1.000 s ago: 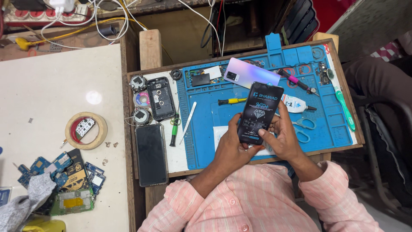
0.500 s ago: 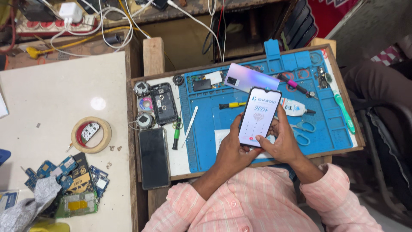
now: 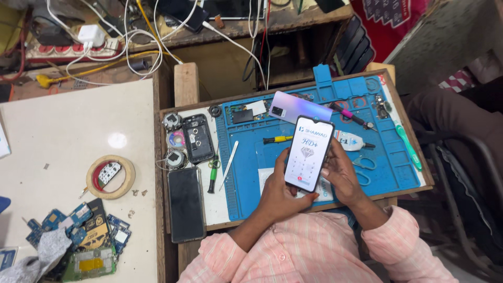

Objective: The person uses a yellow-handled screwdriver to remove screws from a disassembled smartphone on a blue work mat. They then handle a separate phone back cover, a SIM tray, and a battery, placing the back cover aside and inserting the SIM tray into the battery before setting it down.

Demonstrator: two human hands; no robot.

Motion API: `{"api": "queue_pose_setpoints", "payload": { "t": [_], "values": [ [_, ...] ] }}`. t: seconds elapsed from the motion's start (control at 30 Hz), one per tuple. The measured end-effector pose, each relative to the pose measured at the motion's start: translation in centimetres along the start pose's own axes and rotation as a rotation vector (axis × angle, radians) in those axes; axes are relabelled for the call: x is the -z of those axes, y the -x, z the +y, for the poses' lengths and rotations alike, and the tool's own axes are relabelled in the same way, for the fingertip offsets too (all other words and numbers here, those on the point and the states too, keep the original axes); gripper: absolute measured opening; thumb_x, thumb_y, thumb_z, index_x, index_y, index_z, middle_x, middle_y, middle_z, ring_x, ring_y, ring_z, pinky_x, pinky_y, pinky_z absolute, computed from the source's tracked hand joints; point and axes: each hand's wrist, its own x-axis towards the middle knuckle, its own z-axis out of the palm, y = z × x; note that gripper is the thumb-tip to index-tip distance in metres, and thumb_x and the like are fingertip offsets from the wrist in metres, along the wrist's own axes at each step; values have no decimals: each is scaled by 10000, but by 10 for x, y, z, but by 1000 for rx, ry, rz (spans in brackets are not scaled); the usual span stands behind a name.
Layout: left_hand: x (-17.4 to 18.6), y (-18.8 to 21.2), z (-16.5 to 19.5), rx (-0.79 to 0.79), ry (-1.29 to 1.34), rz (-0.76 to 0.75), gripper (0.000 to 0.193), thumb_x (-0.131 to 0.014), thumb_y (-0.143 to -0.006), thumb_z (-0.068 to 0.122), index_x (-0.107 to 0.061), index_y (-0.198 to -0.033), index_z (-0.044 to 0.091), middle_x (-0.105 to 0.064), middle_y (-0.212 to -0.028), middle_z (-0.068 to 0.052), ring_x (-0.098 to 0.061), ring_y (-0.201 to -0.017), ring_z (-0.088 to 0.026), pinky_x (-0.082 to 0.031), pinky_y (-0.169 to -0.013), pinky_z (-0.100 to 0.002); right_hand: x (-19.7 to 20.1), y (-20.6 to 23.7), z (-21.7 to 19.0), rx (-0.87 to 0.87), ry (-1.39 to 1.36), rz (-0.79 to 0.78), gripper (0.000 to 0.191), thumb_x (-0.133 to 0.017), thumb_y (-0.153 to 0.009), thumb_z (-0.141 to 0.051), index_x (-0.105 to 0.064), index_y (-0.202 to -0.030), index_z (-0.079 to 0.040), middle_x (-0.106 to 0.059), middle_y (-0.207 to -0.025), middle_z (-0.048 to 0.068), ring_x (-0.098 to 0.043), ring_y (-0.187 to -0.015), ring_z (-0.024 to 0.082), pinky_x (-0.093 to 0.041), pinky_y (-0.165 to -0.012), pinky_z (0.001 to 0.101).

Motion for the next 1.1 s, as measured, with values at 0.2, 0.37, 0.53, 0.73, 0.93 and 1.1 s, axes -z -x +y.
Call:
{"api": "queue_pose_setpoints", "payload": {
  "t": [0.2,0.37,0.53,0.73,0.93,1.1],
  "values": [
    [4,-5,-15,-167,409,-161,1176,-903,-684,155,-172,-1596,37,-593,-1222,-54,-589,-1044,-99,-505,-826,-243,-9,-13,-9,31,-132,-26,1128,-697,-819,-451,-60,-1679,-94,-300,-1645,171,-310,-1523,292,-217,-1248,431],
    [3,-6,-28,-73,539,-222,1229,-917,-688,98,-135,-1635,73,-625,-1041,-40,-612,-837,-85,-500,-691,-231,-8,-25,-19,10,-120,-62,1182,-719,-802,-517,-18,-1687,-168,-270,-1682,187,-288,-1556,308,-190,-1273,449],
    [3,-4,-30,-59,512,-249,1227,-903,-683,86,-142,-1644,66,-637,-1067,-29,-578,-818,-71,-470,-683,-223,-4,-30,-19,38,-96,-91,1159,-717,-809,-528,-84,-1699,-139,-338,-1646,216,-347,-1536,320,-228,-1275,464],
    [0,-5,-28,-55,494,-263,1240,-910,-678,79,-142,-1652,66,-623,-1058,-21,-553,-802,-67,-460,-678,-224,-5,-31,-18,101,-70,-106,1058,-732,-852,-535,-151,-1658,-169,-432,-1591,258,-460,-1475,346,-364,-1230,482],
    [1,-7,-29,-61,433,-259,1249,-919,-665,85,-155,-1654,76,-615,-1075,-22,-570,-828,-75,-474,-687,-227,-8,-31,-23,109,-85,-103,1008,-772,-869,-477,-168,-1623,-191,-446,-1558,276,-480,-1450,358,-418,-1189,488],
    [6,-10,-29,-52,492,-320,1216,-900,-680,86,-148,-1637,87,-608,-1162,-23,-605,-919,-70,-491,-726,-221,-5,-34,-26,127,-41,-100,977,-729,-871,-506,-204,-1622,-166,-480,-1537,269,-510,-1420,342,-412,-1184,467]
  ]
}}
